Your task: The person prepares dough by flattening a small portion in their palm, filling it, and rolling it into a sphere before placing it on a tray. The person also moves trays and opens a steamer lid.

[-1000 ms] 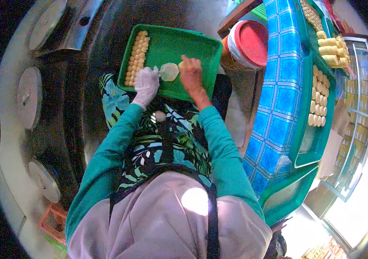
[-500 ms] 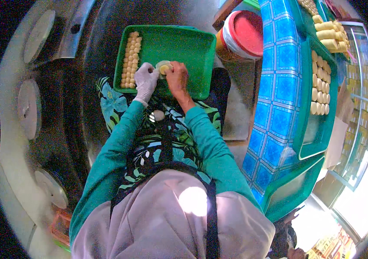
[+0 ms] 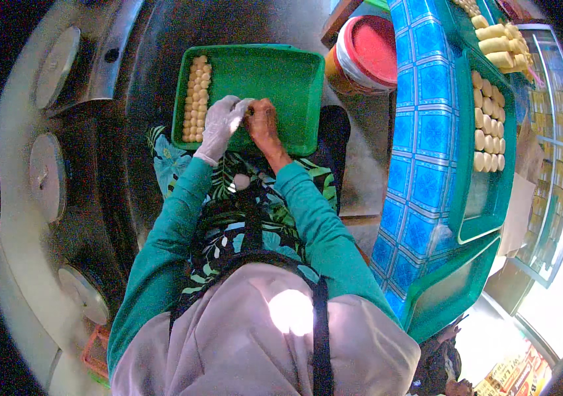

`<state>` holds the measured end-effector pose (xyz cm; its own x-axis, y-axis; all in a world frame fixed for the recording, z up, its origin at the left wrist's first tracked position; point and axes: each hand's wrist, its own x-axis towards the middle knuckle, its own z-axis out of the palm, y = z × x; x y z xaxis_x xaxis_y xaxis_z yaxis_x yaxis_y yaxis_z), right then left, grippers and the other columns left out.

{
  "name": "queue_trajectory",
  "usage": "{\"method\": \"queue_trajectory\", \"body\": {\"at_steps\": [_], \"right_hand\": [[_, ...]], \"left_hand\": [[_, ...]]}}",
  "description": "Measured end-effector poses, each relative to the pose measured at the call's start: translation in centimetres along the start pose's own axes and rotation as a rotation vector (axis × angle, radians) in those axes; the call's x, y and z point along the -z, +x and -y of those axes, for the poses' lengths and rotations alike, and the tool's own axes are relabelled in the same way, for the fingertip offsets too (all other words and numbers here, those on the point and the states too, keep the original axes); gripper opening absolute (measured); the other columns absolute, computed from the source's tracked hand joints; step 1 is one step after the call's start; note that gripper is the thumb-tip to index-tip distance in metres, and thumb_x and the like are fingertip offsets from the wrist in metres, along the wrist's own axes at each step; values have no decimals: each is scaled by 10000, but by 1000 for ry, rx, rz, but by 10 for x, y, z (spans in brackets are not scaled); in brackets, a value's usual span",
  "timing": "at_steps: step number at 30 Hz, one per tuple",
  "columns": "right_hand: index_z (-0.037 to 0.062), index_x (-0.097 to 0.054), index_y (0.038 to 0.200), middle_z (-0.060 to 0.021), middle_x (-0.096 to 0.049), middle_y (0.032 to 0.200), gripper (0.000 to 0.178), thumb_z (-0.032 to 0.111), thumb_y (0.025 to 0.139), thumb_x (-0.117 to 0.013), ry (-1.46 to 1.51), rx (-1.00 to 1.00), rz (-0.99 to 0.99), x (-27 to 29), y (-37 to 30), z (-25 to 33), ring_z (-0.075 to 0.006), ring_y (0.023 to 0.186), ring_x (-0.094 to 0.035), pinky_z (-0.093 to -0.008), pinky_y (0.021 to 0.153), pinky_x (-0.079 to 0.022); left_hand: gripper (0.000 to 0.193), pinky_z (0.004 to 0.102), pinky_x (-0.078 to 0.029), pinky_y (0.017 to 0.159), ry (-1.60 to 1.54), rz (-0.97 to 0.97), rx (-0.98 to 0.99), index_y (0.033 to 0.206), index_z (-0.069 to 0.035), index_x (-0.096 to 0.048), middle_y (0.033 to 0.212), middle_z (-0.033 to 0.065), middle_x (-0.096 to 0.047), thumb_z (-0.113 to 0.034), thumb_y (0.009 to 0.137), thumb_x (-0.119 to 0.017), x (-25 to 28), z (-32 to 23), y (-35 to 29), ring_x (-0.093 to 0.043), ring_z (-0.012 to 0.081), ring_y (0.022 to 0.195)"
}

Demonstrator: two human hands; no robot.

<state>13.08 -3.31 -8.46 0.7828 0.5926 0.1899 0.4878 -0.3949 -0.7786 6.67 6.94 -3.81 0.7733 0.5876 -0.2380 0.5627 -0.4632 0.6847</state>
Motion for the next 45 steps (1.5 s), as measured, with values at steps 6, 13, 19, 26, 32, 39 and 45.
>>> {"method": "queue_trajectory", "body": {"at_steps": [6, 13, 19, 26, 32, 39, 45], "right_hand": [[28, -695, 783, -166, -652, 724, 147, 70, 649, -737, -11, -43, -20, -10, 4, -17, -279, 625, -633, -372, 548, -497], [-23, -698, 837, -96, -687, 771, 121, 5, 726, -735, 688, -653, 218, 16, 14, -6, -156, 578, -629, -257, 459, -485], [-28, -695, 939, -91, -687, 785, 162, 34, 790, -677, 713, -602, 336, 44, 27, -6, -145, 641, -637, -247, 498, -482], [-10, -693, 958, -78, -676, 818, 187, 118, 823, -674, 654, -589, -31, 57, 17, 23, -147, 635, -619, -248, 498, -433], [29, -676, 882, -44, -656, 757, 170, 186, 827, -712, 1150, -728, 162, 49, 8, 5, -125, 569, -579, -237, 479, -408], [9, -682, 841, -14, -634, 679, 161, 149, 783, -735, 915, -557, 179, 63, 18, 37, -77, 504, -517, -220, 461, -391], [2, -664, 907, -44, -650, 761, 164, 145, 830, -687, 958, -567, 277, 83, 24, 39, -107, 587, -570, -244, 506, -442]], "left_hand": [[232, 414, -513, 767, -127, -124, 122, 916, -67, -713, 889, 176, -681, -241, 804, -608, -25, 45, -5, -653, 351, 866], [191, 355, -522, 655, -650, -277, 152, 825, -19, -719, 770, 144, -693, -106, 769, -558, -35, 41, -8, -670, 237, 692], [189, 272, -528, 632, -1339, 183, 366, 979, 29, -663, 857, 108, -678, -89, 833, -654, -14, 9, -4, -649, 193, 699], [248, 259, -524, 667, -1502, 305, 342, 1084, 27, -629, 978, 96, -671, -96, 869, -643, -6, 10, -7, -650, 182, 788], [254, 240, -514, 720, -1573, 382, 316, 1135, -23, -621, 1111, 67, -638, -147, 915, -597, -6, 16, -3, -615, 165, 943], [339, 301, -573, 718, -1702, 411, 357, 1162, -12, -568, 1086, 109, -624, -284, 964, -533, -4, 14, -7, -638, 201, 898], [406, 302, -576, 718, -1826, 501, 342, 1209, 4, -542, 1117, 109, -610, -319, 962, -536, -7, 12, -13, -640, 198, 913]]}}
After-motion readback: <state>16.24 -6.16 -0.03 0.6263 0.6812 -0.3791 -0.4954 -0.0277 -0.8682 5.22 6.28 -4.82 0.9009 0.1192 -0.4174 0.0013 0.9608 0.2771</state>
